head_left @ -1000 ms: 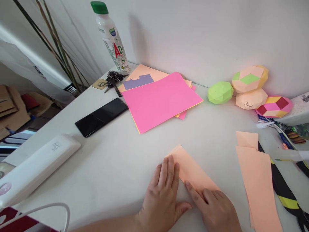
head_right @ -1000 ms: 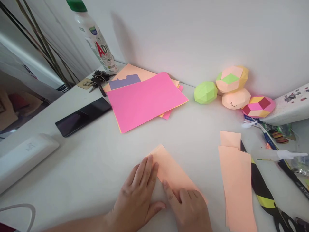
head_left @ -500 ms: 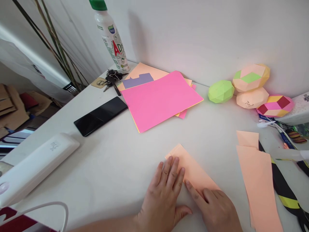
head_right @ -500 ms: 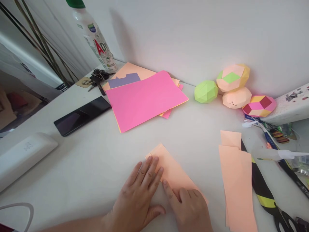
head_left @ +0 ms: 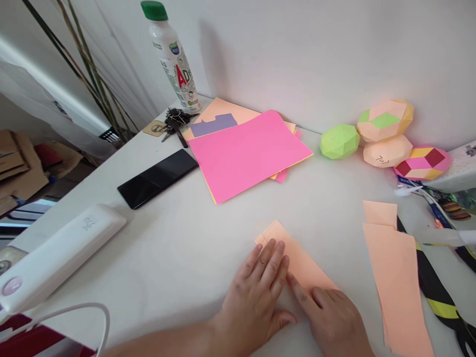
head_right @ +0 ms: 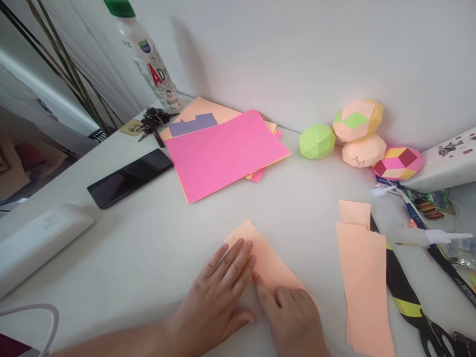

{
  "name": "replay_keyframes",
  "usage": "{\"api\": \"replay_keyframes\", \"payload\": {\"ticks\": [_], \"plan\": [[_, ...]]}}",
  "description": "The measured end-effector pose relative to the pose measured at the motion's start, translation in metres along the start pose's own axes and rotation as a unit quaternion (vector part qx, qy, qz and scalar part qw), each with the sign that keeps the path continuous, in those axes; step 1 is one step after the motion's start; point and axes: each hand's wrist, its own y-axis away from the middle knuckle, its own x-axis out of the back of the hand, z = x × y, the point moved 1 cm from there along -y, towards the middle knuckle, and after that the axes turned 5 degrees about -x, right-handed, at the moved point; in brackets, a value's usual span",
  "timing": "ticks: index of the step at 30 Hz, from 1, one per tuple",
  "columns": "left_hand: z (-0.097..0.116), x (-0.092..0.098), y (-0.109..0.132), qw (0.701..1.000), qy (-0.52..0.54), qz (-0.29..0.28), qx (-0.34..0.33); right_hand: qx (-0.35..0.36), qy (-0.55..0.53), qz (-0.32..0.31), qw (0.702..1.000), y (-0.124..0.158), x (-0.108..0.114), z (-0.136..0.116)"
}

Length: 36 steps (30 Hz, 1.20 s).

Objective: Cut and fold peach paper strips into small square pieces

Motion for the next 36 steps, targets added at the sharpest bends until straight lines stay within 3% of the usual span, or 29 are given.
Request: {"api": "replay_keyframes", "payload": {"ticks": [4,8,12,15,18,21,24,27,32,36], "plan": [[-0.001,-0.001,0.001,0.999,0.007,-0.032,0.008,-0.029,-0.036,-0.014,0.999,0.002,0.001,0.003],[0.001,-0.003,0.004,1.000,0.012,-0.025,0.009,-0.091,-0.118,-0.082,0.985,0.000,0.013,0.004],[0.000,-0.003,0.004,1.000,0.010,-0.011,0.019,-0.141,-0.140,-0.152,0.968,-0.017,0.023,-0.001],[-0.002,-0.002,0.004,1.000,0.010,-0.014,0.012,-0.169,-0.132,-0.176,0.961,-0.038,0.017,-0.008],[-0.004,-0.001,0.005,1.000,0.009,-0.005,0.002,-0.180,-0.147,-0.143,0.962,-0.061,0.005,-0.013],[-0.005,-0.001,0.006,1.000,0.009,-0.009,0.016,-0.145,-0.155,-0.123,0.970,-0.075,-0.005,-0.013],[-0.008,-0.002,0.007,0.997,-0.006,-0.011,0.082,-0.094,-0.142,-0.122,0.978,-0.075,-0.009,-0.008],[-0.011,-0.005,0.009,0.989,-0.026,-0.005,0.144,-0.115,-0.181,-0.140,0.967,-0.062,-0.005,-0.001],[-0.002,-0.009,0.012,0.998,0.009,-0.021,0.059,-0.194,-0.186,-0.216,0.939,-0.037,0.021,0.000],[0.006,-0.007,0.014,0.999,0.035,-0.034,0.014,-0.227,-0.181,-0.267,0.919,-0.037,0.034,-0.009]]}}
